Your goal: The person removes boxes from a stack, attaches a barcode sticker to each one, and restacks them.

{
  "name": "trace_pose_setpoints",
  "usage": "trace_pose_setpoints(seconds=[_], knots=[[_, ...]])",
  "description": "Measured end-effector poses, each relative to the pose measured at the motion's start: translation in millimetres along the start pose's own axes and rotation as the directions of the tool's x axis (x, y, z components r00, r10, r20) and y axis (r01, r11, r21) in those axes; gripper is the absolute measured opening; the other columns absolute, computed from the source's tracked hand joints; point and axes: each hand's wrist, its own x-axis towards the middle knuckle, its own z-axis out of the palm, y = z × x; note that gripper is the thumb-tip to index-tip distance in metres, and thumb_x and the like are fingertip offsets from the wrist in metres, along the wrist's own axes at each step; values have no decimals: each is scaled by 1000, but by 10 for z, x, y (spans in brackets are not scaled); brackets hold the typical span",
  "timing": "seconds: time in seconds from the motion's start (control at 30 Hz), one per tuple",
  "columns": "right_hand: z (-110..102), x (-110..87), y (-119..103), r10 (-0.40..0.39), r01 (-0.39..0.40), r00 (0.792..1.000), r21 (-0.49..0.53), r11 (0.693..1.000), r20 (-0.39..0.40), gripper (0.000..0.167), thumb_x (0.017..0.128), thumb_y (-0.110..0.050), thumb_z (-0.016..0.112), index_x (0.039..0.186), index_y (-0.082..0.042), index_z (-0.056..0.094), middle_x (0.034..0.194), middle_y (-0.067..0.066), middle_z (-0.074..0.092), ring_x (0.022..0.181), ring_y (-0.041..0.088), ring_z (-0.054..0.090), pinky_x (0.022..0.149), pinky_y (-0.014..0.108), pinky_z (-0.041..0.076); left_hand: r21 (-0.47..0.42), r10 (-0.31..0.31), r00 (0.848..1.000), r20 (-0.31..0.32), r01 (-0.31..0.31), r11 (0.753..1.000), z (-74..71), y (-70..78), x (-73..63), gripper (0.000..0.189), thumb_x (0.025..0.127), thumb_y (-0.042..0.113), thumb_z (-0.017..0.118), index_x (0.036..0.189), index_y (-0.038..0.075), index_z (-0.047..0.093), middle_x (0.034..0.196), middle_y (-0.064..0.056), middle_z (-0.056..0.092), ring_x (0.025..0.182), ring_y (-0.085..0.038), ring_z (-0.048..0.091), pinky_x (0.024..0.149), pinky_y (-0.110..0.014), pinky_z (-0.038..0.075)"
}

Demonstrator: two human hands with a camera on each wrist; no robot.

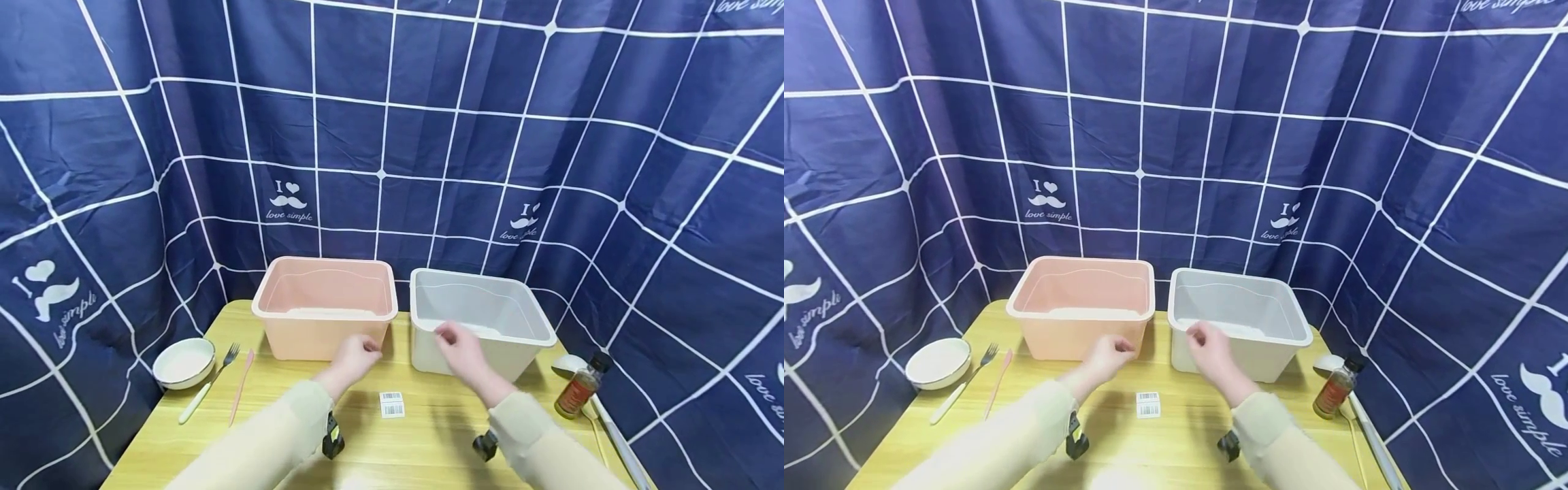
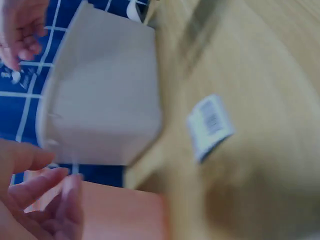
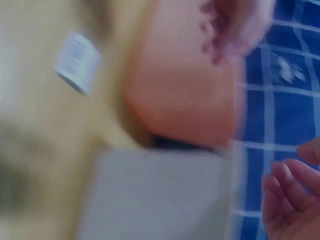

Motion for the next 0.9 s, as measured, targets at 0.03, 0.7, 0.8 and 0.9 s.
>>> trace_pose_setpoints(seconds=[0.03,0.7,0.8,0.9], knots=[[123,-55,52,15,-15,998,12,1000,55,13,88,2,64,100,3,67,88,10,66,81,22,61,74,37,52,-8,-41,999,27,41,999,22,-69,-28,10,83,-1,70,92,-5,68,84,-10,66,77,-24,63,72,-38,55],[1218,-611,575,462,-511,857,253,822,229,8,83,8,61,83,3,55,64,6,54,46,8,47,41,18,39,-278,-378,926,-5,362,890,692,-709,-378,9,70,-10,64,78,-7,67,59,-4,60,48,-9,51,44,-18,40],[1193,-605,542,466,-525,850,338,781,244,9,84,8,61,83,2,55,67,4,53,48,8,48,43,16,37,-346,-389,921,1,365,864,657,-666,-372,9,74,-9,66,82,-6,68,63,-3,60,53,-10,52,48,-20,42],[1141,-558,481,441,-494,869,374,785,224,8,84,7,63,86,4,56,71,5,54,51,10,52,46,18,41,-427,-372,928,23,346,835,576,-591,-336,10,77,-8,67,87,-7,68,69,-5,62,59,-11,54,56,-24,48]])
